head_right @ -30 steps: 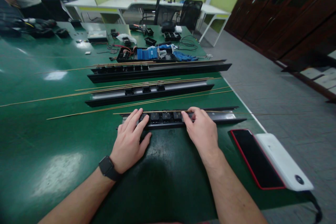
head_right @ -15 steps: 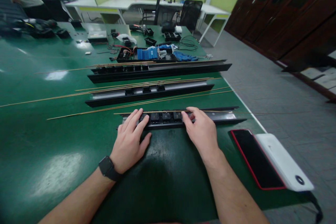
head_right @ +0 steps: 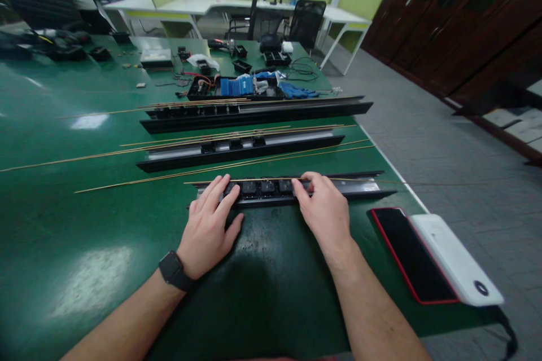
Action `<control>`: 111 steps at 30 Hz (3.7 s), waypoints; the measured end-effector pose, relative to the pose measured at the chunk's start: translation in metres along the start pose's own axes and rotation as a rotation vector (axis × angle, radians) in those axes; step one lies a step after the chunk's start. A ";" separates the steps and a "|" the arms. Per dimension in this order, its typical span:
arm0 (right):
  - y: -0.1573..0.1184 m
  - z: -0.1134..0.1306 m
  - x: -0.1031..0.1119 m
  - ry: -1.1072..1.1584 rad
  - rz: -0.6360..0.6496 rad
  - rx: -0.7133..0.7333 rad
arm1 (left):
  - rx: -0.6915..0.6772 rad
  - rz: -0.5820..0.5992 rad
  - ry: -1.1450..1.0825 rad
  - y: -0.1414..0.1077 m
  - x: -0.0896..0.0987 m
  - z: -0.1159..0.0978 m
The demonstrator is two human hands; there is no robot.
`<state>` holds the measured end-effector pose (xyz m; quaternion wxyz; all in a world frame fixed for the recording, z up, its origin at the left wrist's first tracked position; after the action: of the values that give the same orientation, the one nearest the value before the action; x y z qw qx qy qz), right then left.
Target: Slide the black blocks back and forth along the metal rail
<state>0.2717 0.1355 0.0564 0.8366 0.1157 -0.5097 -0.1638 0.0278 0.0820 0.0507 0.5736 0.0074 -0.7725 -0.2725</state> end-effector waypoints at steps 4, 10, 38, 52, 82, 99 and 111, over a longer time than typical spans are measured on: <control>0.001 -0.005 -0.001 -0.042 0.021 -0.037 | -0.001 0.004 -0.003 0.000 0.000 0.000; 0.002 -0.003 0.000 -0.029 0.019 -0.015 | -0.002 -0.004 0.004 0.000 0.001 -0.001; 0.001 0.001 0.000 -0.007 0.027 -0.008 | 0.003 0.010 -0.005 0.000 0.000 0.000; 0.001 0.002 0.002 0.027 0.010 0.012 | 0.002 0.008 -0.001 -0.001 -0.001 0.001; 0.002 0.001 0.001 0.029 0.019 -0.006 | 0.003 0.009 -0.011 0.000 -0.001 0.000; 0.002 -0.001 0.000 -0.042 0.039 -0.038 | -0.001 0.008 0.002 0.000 0.000 0.000; 0.001 0.000 0.000 0.018 0.012 0.007 | -0.001 0.004 0.003 0.000 -0.001 0.000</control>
<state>0.2717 0.1362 0.0568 0.8417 0.1171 -0.5035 -0.1558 0.0279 0.0823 0.0503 0.5754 0.0057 -0.7714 -0.2717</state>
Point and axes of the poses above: each hand's wrist, its own y-axis towards the middle knuckle, its own x-axis out of the back of the hand, z = x × y, the point moved 10 cm from there along y, towards the middle knuckle, and after that the axes turned 1 degree about -x, right-handed, at the moved point
